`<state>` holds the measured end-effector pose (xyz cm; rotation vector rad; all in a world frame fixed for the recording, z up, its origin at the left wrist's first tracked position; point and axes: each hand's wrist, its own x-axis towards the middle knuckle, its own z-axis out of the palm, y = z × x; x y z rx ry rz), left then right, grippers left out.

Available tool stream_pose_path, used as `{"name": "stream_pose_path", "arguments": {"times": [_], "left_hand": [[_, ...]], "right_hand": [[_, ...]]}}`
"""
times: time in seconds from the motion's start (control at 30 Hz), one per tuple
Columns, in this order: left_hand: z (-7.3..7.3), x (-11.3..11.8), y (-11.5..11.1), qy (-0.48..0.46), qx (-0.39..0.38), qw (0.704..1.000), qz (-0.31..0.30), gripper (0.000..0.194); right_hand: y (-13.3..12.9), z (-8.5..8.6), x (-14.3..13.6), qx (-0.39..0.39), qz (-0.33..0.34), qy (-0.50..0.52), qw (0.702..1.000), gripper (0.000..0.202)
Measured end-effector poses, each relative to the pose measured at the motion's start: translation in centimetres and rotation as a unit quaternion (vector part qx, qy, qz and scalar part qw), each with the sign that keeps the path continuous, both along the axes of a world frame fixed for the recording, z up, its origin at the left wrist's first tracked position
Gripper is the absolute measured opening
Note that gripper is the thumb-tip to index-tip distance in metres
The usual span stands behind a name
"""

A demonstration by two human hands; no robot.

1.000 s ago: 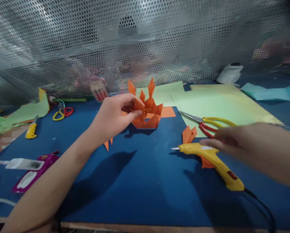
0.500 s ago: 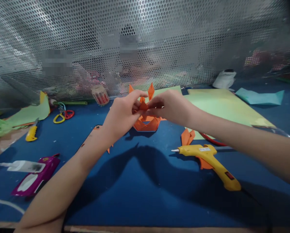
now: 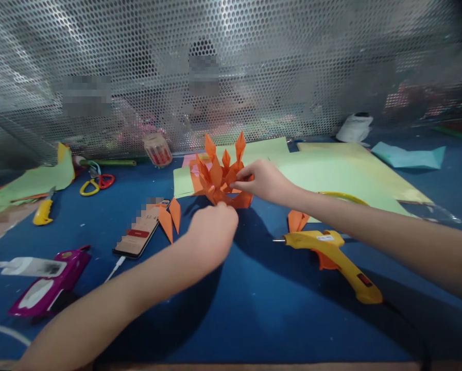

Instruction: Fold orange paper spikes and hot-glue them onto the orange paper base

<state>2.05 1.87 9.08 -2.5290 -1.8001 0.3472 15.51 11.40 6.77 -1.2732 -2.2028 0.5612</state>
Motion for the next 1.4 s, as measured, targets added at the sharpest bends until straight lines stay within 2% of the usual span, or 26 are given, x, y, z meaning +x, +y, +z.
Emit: {"name": "stream_pose_path", "arguments": {"times": [0.07,0.13,0.2,0.3,0.4,0.57,0.8,1.03,1.4], "left_hand": [[-1.7,0.9,-0.7,0.009,-0.021,1.0,-0.015,0.021],[-3.4,1.6,-0.9,0.005,-0.008,0.999,-0.038,0.029],[-4.8,1.9,-0.9,0.008,0.008,0.999,-0.033,0.042],[-6.0,2.0,-0.6,0.012,0.037,0.999,-0.027,0.05],[-6.7,2.0,-0.3,0.011,0.063,0.998,-0.029,0.052],[-7.1,2.1,-0.2,0.011,0.072,0.997,-0.023,0.058],[-6.9,2.0,-0.2,0.01,0.06,0.998,-0.033,0.058],[-6.4,1.8,0.0,0.009,0.064,0.996,-0.067,0.044],[-6.4,1.7,0.1,-0.007,0.079,0.994,-0.079,0.038]], "right_hand": [[0.0,-0.6,-0.1,-0.015,0.001,0.001,1.0,0.021],[0.0,-1.2,0.0,-0.027,-0.002,0.002,1.0,0.023],[0.0,-1.7,0.1,-0.038,-0.009,0.001,0.999,0.025],[-0.2,-2.0,0.3,-0.051,-0.019,0.003,0.999,0.027],[-0.2,-2.0,0.4,-0.06,-0.021,0.008,0.998,0.024],[-0.3,-2.0,0.4,-0.069,-0.012,0.014,0.997,0.022],[-0.4,-2.1,0.2,-0.081,0.004,0.007,0.997,0.025],[-0.5,-2.1,0.1,-0.104,0.004,-0.006,0.995,0.021],[-0.5,-2.0,0.0,-0.113,-0.003,-0.013,0.993,0.019]]}}
